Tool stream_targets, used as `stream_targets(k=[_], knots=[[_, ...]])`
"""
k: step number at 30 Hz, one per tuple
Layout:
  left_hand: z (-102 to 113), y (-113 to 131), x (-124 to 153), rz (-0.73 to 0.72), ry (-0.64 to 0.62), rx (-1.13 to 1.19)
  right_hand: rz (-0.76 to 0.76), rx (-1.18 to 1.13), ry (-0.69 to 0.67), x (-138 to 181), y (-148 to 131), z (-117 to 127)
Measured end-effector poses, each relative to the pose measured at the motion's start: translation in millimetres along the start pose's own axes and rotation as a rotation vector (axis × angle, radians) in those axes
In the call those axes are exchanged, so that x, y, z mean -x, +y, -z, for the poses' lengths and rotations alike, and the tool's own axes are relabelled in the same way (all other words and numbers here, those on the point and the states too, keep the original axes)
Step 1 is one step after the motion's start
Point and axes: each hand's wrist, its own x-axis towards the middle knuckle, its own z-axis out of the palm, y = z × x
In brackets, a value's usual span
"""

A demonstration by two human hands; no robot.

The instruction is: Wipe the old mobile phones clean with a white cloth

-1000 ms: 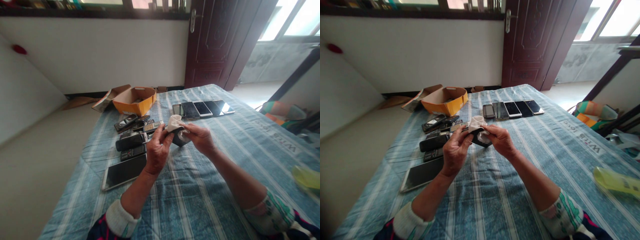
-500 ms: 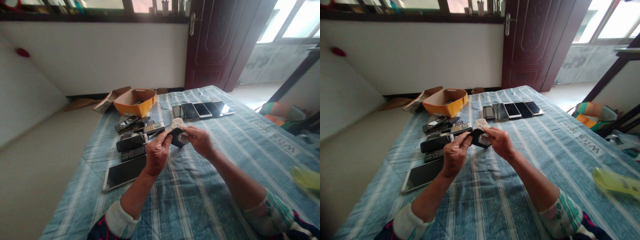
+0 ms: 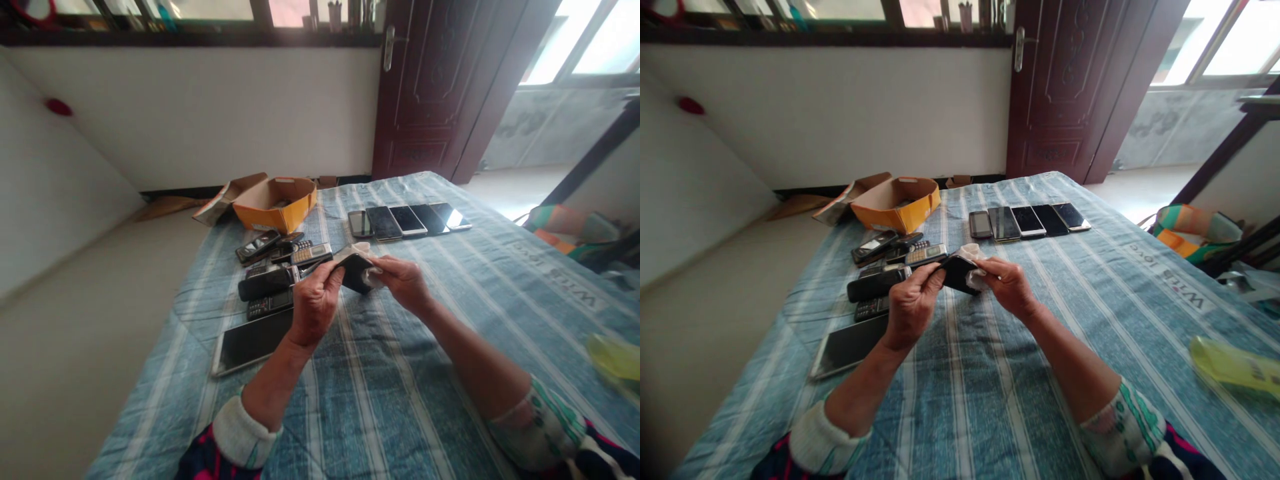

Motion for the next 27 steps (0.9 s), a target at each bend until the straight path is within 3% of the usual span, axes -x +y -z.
stream_targets(k=[5, 13, 21, 27], knots=[[0.3, -5.4, -1.6, 0.079, -0.004, 0.049, -0.014, 0.061, -0.082, 1.4, 10.0, 4.8], [-8.0, -15.8, 5.1, 0.149, -0.018, 0.187, 0.061, 0.258, -0.161, -4.2, 1.7, 19.4], [-19.1, -22.2, 16.2, 0.159, -0.228, 0.146, 0.180, 0.496, -0.317, -11.6, -1.4, 47.0], [-19.7, -26.4, 17.6, 0.114, -0.229, 0.060, 0.230, 0.526, -0.349, -10.1, 0.8, 42.1]])
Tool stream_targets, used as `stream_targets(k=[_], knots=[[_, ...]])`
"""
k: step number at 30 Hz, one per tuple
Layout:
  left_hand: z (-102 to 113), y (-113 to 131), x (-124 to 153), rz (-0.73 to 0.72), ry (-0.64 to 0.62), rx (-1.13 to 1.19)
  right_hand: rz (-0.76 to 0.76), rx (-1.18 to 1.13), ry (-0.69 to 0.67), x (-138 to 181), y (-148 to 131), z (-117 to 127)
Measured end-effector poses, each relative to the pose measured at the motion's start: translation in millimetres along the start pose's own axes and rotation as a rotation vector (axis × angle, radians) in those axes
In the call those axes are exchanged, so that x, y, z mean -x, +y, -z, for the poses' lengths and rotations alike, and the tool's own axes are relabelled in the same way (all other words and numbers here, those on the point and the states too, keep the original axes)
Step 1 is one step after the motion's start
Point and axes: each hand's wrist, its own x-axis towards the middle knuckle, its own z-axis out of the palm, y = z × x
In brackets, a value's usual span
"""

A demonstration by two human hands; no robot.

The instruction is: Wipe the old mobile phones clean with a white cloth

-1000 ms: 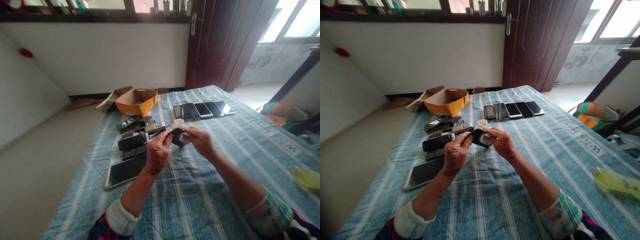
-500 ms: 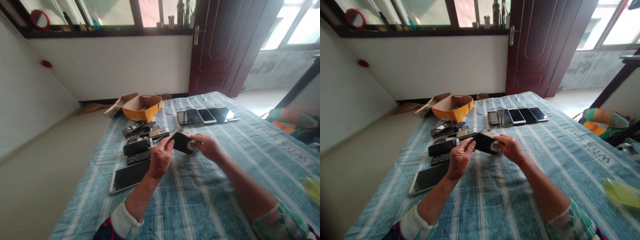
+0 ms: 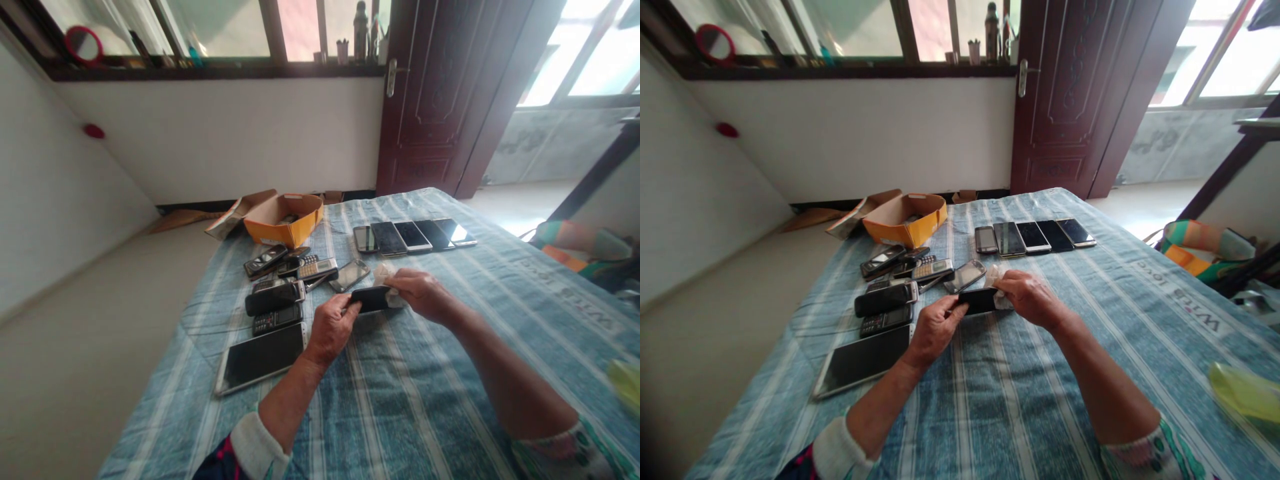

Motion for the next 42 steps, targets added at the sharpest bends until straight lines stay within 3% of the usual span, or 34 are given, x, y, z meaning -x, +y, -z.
stream_targets(k=[6, 17, 25, 33, 42], knots=[[-0.2, -1.4, 0.8, 0.025, 0.064, 0.034, 0.011, 0.107, -0.033, -1.5, -4.9, -6.5], [3.8, 3.7, 2.8, -0.073, 0.018, -0.070, 0.112, 0.220, 0.152, -10.4, -53.3, -46.7], [1.5, -3.0, 2.0, -0.126, 0.032, -0.139, 0.129, 0.227, 0.228, -4.2, -37.6, -39.2], [2.9, 3.6, 3.7, -0.150, 0.012, -0.136, 0.063, 0.215, 0.199, -8.5, -53.4, -48.1], [0.2, -0.4, 1.5, -0.129, 0.032, -0.168, 0.046, 0.218, 0.230, -1.0, -32.6, -32.6]])
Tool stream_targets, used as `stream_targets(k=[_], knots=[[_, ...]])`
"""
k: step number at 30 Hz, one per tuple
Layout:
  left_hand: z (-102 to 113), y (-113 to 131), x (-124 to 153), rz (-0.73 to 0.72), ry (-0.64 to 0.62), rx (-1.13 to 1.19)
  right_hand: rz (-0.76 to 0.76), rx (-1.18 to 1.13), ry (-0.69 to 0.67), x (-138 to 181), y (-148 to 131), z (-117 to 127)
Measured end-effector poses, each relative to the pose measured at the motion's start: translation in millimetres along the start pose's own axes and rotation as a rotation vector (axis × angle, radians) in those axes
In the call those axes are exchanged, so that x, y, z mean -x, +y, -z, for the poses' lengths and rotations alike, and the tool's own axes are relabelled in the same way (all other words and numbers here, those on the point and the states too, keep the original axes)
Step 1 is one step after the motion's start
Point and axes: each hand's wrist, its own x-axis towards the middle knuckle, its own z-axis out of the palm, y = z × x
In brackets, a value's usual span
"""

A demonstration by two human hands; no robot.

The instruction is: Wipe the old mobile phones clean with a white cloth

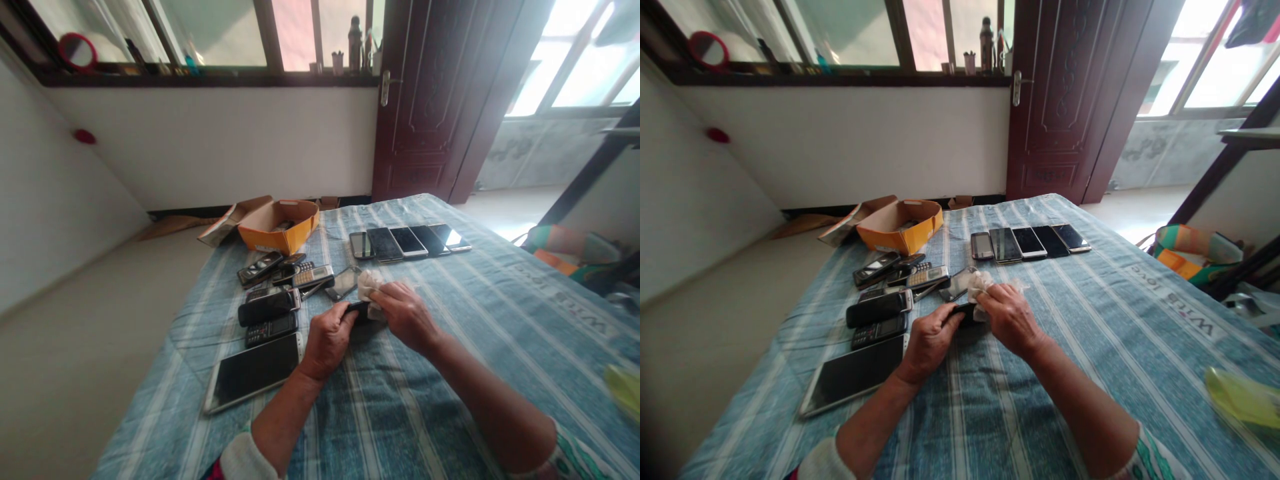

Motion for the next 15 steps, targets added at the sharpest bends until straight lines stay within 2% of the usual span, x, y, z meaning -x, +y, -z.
stream_targets(k=[7, 15], knots=[[0.9, 3.8, 3.2, 0.006, -0.049, 0.050, 0.016, -0.044, 0.029, -5.3, -23.2, -9.0], [-0.1, 6.4, 2.2, 0.010, -0.065, 0.080, 0.028, -0.041, 0.138, -8.0, -18.6, -0.8]])
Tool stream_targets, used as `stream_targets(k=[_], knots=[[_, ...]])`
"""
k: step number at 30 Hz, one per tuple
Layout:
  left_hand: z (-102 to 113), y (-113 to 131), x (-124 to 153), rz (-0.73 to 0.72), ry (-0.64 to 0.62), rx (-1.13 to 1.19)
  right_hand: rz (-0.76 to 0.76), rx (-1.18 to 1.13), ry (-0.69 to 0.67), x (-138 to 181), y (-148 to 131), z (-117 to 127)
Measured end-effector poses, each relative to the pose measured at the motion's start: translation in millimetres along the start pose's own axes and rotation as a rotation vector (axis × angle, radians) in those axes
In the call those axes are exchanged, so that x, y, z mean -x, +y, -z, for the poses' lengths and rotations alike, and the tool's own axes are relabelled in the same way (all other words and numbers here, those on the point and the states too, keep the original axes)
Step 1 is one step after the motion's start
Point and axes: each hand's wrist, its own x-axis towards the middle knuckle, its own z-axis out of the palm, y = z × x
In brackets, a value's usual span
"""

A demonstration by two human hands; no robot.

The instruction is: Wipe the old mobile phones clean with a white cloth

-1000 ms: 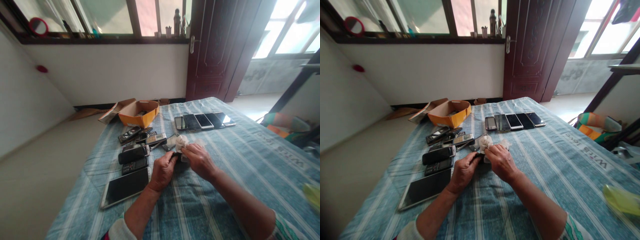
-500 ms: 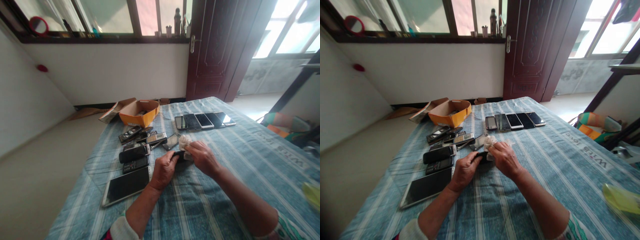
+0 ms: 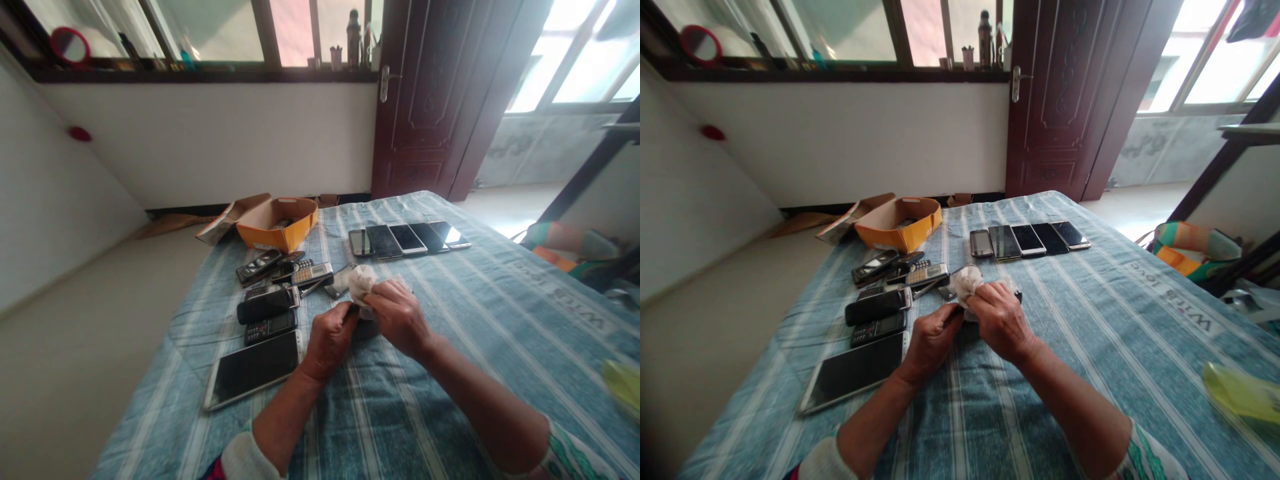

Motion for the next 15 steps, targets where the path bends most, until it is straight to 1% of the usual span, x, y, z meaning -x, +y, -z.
stream_targets(k=[5, 11, 15], knots=[[-0.7, -1.0, 0.8, -0.001, 0.010, -0.040, -0.005, 0.009, -0.058, -3.1, -7.0, 3.0], [-0.1, -2.7, 0.9, 0.009, 0.003, -0.027, -0.066, 0.076, -0.217, -5.4, -15.1, 1.9], [-0.1, -3.2, 0.9, -0.011, 0.021, -0.034, -0.080, 0.122, -0.244, -9.7, -17.4, 4.6]])
